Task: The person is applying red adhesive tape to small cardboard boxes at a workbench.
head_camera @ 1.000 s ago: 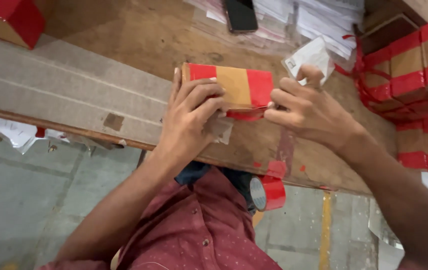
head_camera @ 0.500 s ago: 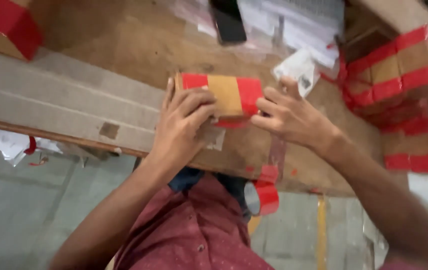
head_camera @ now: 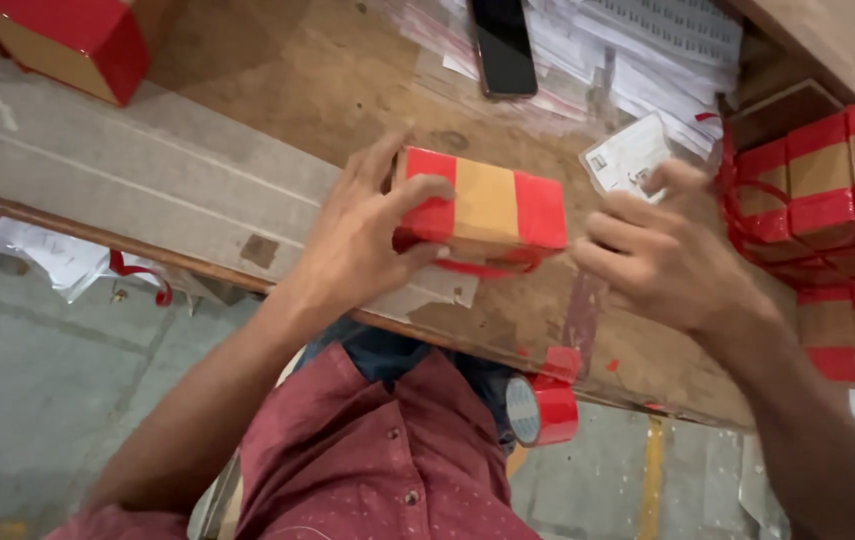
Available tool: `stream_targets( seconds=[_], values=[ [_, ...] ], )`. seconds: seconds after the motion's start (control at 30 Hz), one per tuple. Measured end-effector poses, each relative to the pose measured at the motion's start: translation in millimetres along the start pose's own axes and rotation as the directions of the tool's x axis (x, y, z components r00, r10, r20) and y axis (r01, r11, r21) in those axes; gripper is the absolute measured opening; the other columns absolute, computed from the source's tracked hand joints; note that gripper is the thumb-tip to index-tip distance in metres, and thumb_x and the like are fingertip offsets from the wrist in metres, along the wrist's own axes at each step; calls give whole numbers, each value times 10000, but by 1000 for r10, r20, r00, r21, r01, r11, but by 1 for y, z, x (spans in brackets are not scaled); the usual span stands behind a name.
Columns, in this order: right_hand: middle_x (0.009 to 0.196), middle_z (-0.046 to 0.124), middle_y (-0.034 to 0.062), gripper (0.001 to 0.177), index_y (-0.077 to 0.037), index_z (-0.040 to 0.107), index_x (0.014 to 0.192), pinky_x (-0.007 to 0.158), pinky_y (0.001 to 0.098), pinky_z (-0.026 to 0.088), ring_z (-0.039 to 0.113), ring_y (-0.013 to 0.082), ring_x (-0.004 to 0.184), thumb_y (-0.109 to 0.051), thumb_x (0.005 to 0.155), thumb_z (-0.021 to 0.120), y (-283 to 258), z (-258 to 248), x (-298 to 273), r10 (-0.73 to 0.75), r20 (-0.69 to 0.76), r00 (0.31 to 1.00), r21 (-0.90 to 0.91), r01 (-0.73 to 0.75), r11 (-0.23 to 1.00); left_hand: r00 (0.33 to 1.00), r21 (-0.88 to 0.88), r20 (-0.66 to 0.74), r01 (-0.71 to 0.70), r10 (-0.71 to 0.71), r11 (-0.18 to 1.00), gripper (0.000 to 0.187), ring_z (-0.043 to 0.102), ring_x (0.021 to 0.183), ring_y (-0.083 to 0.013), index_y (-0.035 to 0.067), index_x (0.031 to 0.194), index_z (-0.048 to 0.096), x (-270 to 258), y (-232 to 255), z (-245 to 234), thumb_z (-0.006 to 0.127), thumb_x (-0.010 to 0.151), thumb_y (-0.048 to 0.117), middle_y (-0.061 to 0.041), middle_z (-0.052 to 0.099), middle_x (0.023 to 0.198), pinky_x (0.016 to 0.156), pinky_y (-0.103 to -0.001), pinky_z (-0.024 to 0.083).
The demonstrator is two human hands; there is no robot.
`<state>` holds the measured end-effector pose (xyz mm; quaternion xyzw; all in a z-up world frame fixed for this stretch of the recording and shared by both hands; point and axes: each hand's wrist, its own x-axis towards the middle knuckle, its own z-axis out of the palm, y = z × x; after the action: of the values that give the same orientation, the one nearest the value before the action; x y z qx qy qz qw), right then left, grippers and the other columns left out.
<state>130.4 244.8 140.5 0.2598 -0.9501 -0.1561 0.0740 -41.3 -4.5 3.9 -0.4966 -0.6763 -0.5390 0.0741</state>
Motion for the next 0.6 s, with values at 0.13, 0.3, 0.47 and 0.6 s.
stream_targets(
  seconds=[0.13, 0.3, 0.47, 0.6],
  values=[
    [802, 644, 105, 204, -15, 641, 808, 851, 407, 490, 628, 262, 834, 152, 693, 664, -4, -52, -8, 134, -81, 988, 41, -131, 990, 989, 30, 100, 104, -106, 994, 588, 514, 1256, -404, 186, 1203, 705, 2, 1, 2, 943, 668, 243, -170, 477, 1417, 1057, -499, 469],
    [862, 659, 73, 301, -12, 741, 1004, 693, 323, 392, 586, 211, 779, 201, 817, 640, 5, -49, -57, 497, -222, 839, 119, -482, 868, 991, 248, -23, 130, -129, 960, 813, 501, 1207, -454, 141, 1336, 587, -13, 34, 6, 954, 682, 455, -238, 407, 1358, 965, -547, 455],
    [922, 656, 112, 229, -23, 742, 1049, 787, 365, 460, 624, 254, 828, 88, 851, 773, -41, -42, 2, 613, -274, 741, 190, -583, 790, 951, 120, 250, 156, -182, 980, 1141, 469, 1200, -573, -14, 1438, 412, -29, 77, 9, 921, 594, 560, -374, 265, 1441, 827, -585, 505],
    [949, 686, 66, 342, -114, 712, 1224, 701, 315, 475, 623, 216, 785, -68, 886, 733, -59, -47, 27, 920, 140, 365, 482, -837, 258, 923, -169, 365, 194, -122, 966, 806, 643, 1035, -451, -2, 1446, 445, -36, 77, 27, 821, 819, 338, -295, 311, 1549, 834, -497, 572]
  ],
)
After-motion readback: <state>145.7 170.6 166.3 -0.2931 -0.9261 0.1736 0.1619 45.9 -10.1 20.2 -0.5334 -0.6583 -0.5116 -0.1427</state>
